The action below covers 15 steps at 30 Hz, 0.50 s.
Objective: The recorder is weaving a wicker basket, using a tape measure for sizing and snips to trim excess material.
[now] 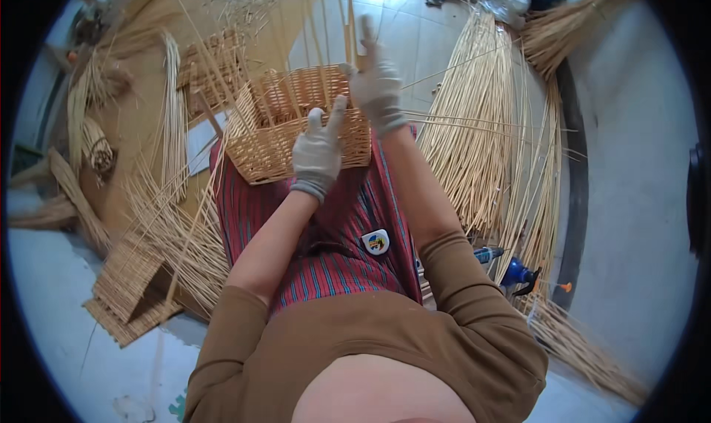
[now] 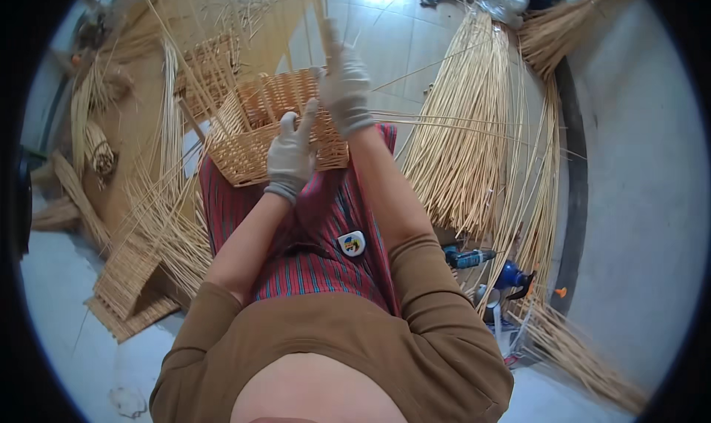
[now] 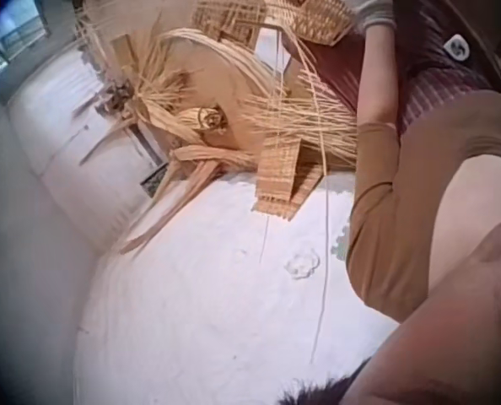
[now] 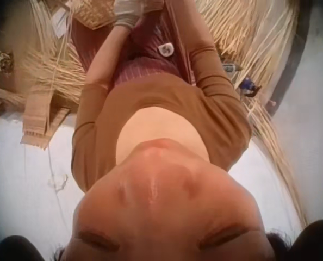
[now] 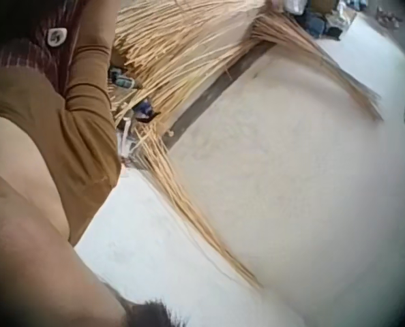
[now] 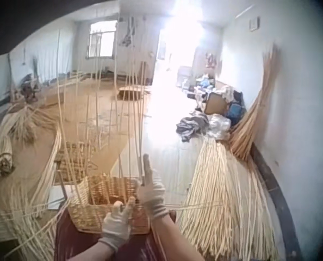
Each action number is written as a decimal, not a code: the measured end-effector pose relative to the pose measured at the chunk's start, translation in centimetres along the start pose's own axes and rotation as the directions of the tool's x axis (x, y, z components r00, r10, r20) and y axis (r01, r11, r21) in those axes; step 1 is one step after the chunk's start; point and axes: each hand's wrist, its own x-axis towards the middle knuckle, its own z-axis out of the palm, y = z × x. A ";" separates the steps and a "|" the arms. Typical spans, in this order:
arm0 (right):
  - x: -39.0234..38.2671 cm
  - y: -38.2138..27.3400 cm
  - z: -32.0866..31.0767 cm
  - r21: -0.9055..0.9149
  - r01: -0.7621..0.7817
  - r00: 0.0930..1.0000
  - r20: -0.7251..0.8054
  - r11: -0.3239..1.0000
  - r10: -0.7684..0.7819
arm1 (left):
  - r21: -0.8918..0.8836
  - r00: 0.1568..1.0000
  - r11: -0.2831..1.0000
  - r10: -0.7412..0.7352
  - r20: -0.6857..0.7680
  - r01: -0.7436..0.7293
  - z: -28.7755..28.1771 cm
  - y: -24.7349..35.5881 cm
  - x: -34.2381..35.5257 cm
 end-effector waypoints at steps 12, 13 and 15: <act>-6.3 -1.5 -5.0 0.149 -0.341 0.932 -0.078 0.928 0.355 | -0.420 0.919 0.901 -0.068 -0.387 -0.110 -2.4 -8.6 -4.9; -6.4 -3.7 -3.1 0.234 -0.387 0.922 0.089 0.892 0.377 | -0.437 0.892 0.897 -0.143 -0.429 -0.066 -2.7 -10.7 -5.9; -6.8 -7.8 1.7 0.387 -0.442 0.885 0.337 0.809 0.322 | -0.417 0.832 0.905 -0.295 -0.469 0.086 -3.3 -14.0 -7.2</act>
